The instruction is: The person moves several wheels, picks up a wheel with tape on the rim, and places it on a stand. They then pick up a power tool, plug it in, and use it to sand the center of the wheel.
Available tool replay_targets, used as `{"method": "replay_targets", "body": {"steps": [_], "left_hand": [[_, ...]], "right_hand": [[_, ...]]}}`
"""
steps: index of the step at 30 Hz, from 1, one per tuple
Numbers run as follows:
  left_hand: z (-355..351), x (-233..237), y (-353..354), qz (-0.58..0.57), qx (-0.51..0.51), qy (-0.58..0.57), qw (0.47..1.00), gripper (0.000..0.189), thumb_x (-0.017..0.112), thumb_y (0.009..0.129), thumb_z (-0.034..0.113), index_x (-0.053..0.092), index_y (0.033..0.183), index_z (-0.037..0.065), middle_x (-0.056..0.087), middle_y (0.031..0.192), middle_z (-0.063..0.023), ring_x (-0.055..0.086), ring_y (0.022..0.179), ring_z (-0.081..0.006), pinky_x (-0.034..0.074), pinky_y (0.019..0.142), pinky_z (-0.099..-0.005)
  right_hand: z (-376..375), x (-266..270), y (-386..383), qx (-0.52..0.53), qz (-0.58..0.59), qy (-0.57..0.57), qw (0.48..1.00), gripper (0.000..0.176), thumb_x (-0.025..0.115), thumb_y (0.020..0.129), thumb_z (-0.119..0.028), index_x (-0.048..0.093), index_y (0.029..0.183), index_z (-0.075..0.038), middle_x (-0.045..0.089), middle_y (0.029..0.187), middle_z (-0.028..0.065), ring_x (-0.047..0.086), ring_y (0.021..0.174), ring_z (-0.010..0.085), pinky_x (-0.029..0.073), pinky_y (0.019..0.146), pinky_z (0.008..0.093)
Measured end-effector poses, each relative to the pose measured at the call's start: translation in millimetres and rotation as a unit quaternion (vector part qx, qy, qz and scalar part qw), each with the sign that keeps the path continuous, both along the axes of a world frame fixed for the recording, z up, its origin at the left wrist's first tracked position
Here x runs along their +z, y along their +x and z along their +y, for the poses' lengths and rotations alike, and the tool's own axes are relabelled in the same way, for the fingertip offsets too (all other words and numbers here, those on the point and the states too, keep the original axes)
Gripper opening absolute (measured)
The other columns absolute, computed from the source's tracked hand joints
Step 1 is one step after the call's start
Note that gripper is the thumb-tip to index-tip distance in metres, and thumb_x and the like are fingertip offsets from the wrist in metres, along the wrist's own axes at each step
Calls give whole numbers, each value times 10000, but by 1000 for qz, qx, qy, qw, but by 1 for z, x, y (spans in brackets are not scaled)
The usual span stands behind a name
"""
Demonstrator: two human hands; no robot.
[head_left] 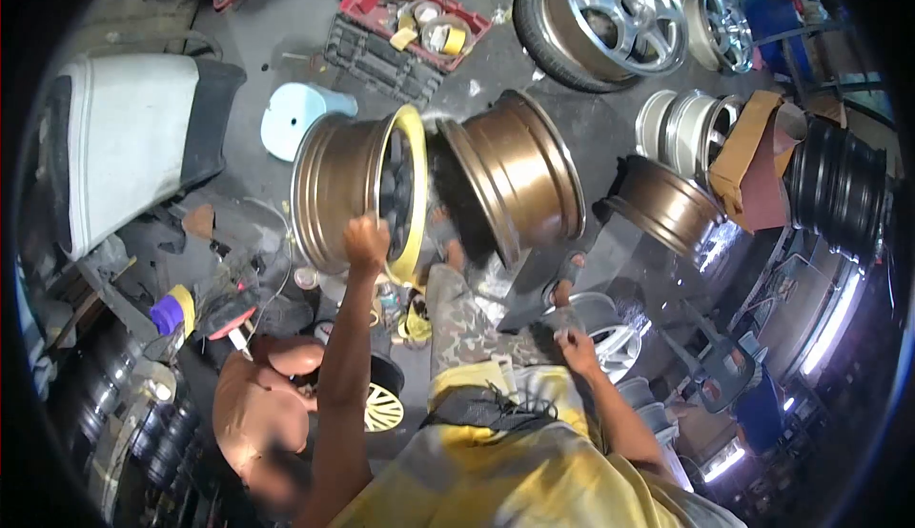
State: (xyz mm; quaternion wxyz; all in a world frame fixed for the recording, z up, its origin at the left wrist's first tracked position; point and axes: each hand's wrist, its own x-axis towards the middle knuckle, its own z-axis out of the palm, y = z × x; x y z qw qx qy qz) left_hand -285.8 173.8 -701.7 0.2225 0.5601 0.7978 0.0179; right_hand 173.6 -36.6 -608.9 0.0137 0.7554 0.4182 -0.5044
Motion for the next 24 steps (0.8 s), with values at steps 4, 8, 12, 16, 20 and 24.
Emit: {"method": "replay_targets", "body": {"steps": [4, 8, 12, 16, 20, 24], "left_hand": [[-7, -33, 30, 27, -27, -17, 999, 225, 700, 830, 265, 688, 790, 44, 687, 771, -219, 683, 764, -431, 532, 731, -548], [-21, -63, 67, 17, -67, 0, 998, 255, 701, 847, 309, 691, 895, 59, 692, 896, -199, 672, 870, -399, 526, 780, -526], [-27, -46, 71, 82, -7, -29, 996, 268, 713, 861, 332, 675, 896, 69, 699, 927, -194, 672, 886, -413, 520, 779, -536], [-18, 9, 98, 47, 16, -51, 997, 315, 739, 852, 328, 656, 899, 29, 712, 909, -220, 683, 864, -448, 524, 757, -545], [-32, 29, 131, 21, 52, 43, 998, 309, 733, 868, 314, 636, 852, 21, 689, 844, -193, 664, 797, -441, 510, 731, -531], [-50, 0, 159, -219, 59, 33, 973, 262, 721, 896, 254, 699, 916, -5, 703, 825, -205, 696, 783, -375, 526, 736, -442]], "right_hand": [[38, -28, 2, 41, 8, 20, 999, 294, 655, 959, -298, 642, 905, -9, 665, 782, 168, 642, 724, 286, 501, 711, 399], [122, -57, 13, 20, 2, 123, 992, 235, 668, 941, -271, 639, 970, -39, 652, 920, 140, 654, 841, 310, 513, 779, 419], [216, -67, 15, 59, -109, 217, 968, 294, 667, 919, -220, 583, 1145, -50, 584, 1049, 203, 608, 1046, 396, 488, 900, 483], [260, -105, 27, 126, -93, 249, 956, 372, 662, 886, -181, 572, 1208, -16, 594, 1196, 245, 577, 1146, 436, 479, 992, 488], [284, -113, 11, 159, -48, 134, 977, 407, 633, 872, -185, 574, 1229, 0, 578, 1294, 257, 562, 1235, 417, 469, 1049, 479], [294, -116, -7, 120, -43, 116, 985, 398, 615, 872, -169, 577, 1231, -2, 581, 1312, 257, 565, 1235, 415, 469, 1051, 476]]}}
